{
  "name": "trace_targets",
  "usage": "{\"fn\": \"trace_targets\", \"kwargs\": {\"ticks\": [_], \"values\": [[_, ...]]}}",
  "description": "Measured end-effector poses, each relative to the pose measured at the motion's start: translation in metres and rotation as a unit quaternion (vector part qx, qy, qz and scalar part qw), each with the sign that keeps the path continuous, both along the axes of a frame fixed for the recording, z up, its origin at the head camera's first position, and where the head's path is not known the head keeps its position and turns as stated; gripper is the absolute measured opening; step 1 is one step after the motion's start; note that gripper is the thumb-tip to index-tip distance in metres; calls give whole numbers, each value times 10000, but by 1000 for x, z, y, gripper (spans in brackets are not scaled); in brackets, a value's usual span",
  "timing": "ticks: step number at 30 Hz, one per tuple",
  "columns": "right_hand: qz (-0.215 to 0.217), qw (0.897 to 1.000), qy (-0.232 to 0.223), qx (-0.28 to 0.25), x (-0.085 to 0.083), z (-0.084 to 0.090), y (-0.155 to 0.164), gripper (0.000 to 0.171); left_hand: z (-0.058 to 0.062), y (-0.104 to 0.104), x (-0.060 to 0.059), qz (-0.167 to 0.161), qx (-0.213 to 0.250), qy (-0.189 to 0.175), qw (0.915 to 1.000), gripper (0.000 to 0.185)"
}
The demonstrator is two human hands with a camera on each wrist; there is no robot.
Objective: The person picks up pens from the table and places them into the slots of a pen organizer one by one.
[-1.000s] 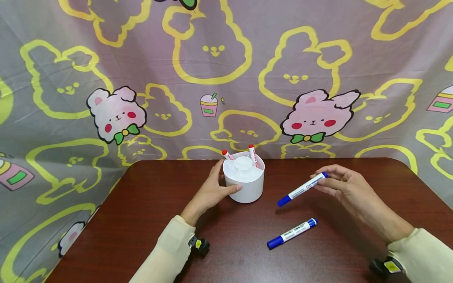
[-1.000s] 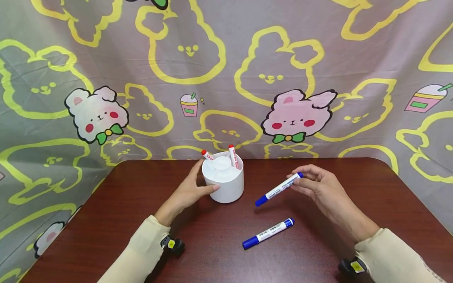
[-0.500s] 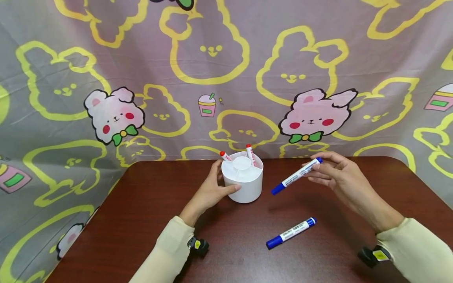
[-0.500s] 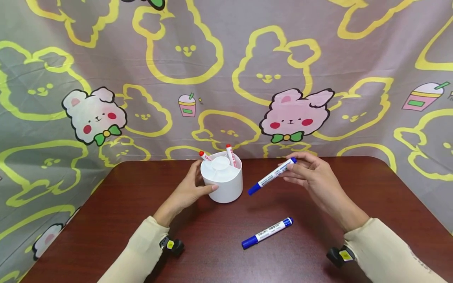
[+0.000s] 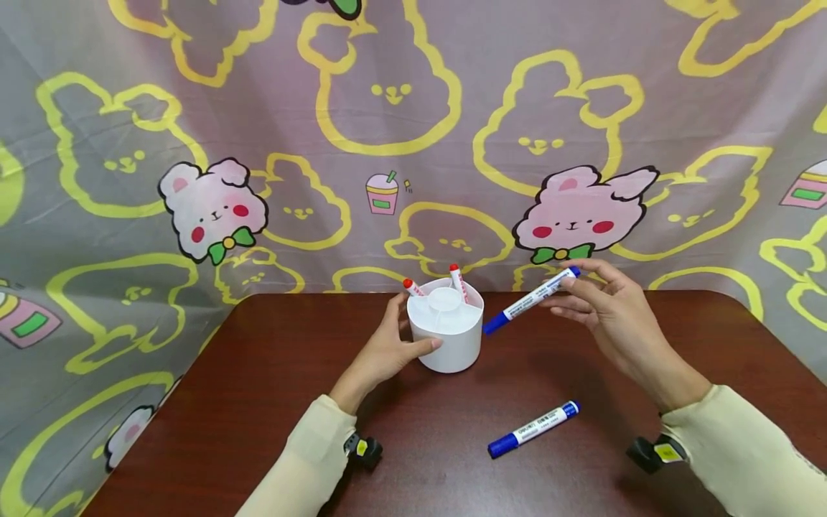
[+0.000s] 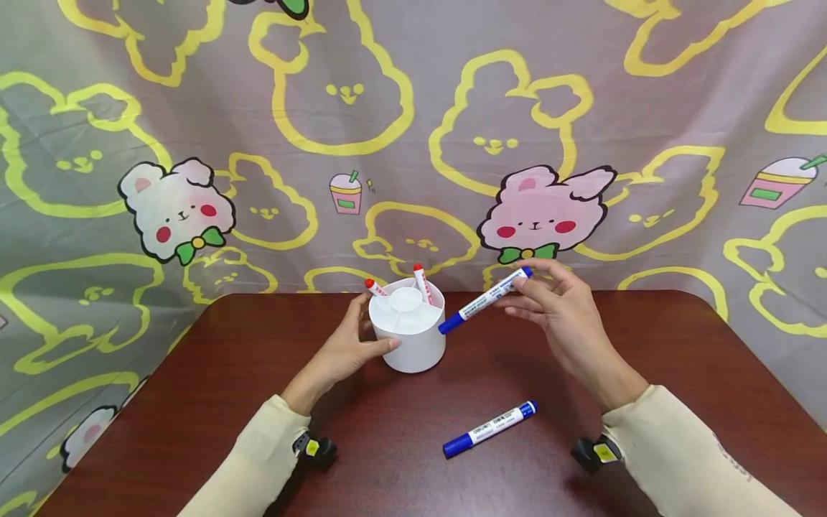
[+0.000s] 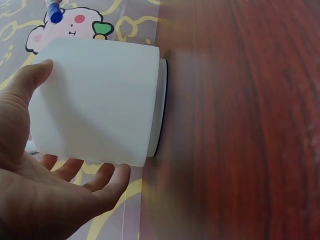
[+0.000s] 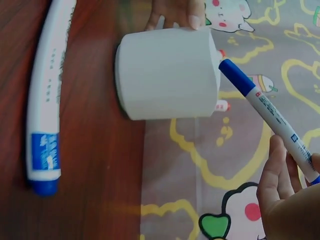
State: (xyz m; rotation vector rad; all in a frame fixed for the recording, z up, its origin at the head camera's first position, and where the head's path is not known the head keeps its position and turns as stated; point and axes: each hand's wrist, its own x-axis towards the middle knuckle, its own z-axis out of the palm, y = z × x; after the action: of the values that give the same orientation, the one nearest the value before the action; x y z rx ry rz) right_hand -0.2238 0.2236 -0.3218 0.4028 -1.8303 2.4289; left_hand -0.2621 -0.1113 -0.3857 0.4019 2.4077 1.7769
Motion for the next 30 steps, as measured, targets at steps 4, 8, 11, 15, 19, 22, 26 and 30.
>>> {"fn": "trace_targets", "kwargs": {"ticks": [4,8,11,15,19,22,26,30], "values": [[-221,9997,-49,37,-3,3,-10,23,-1,0,1,53,-88,-66,9999,98],[-488,9984,-140,243,-9,5,-23,27,-1,0,1,86,-71,-107,9999,97],[-637,9970,-179,394,-13,6,-32,28,-1,1,1,64,-62,-127,9999,97],[-750,9953,-219,580,-18,7,-41,30,0,1,1,87,-118,-83,9999,97],[-766,9945,-276,655,-20,6,-49,29,0,1,0,89,-133,-31,9999,97],[-790,9936,-340,738,-22,5,-54,34,1,2,1,64,-44,-70,9999,97],[-805,9919,-416,886,-24,2,-60,38,1,2,0,-13,142,-101,9998,97],[-765,9912,-471,976,-27,-2,-65,37,0,2,-1,-163,346,-55,9993,98]]}}
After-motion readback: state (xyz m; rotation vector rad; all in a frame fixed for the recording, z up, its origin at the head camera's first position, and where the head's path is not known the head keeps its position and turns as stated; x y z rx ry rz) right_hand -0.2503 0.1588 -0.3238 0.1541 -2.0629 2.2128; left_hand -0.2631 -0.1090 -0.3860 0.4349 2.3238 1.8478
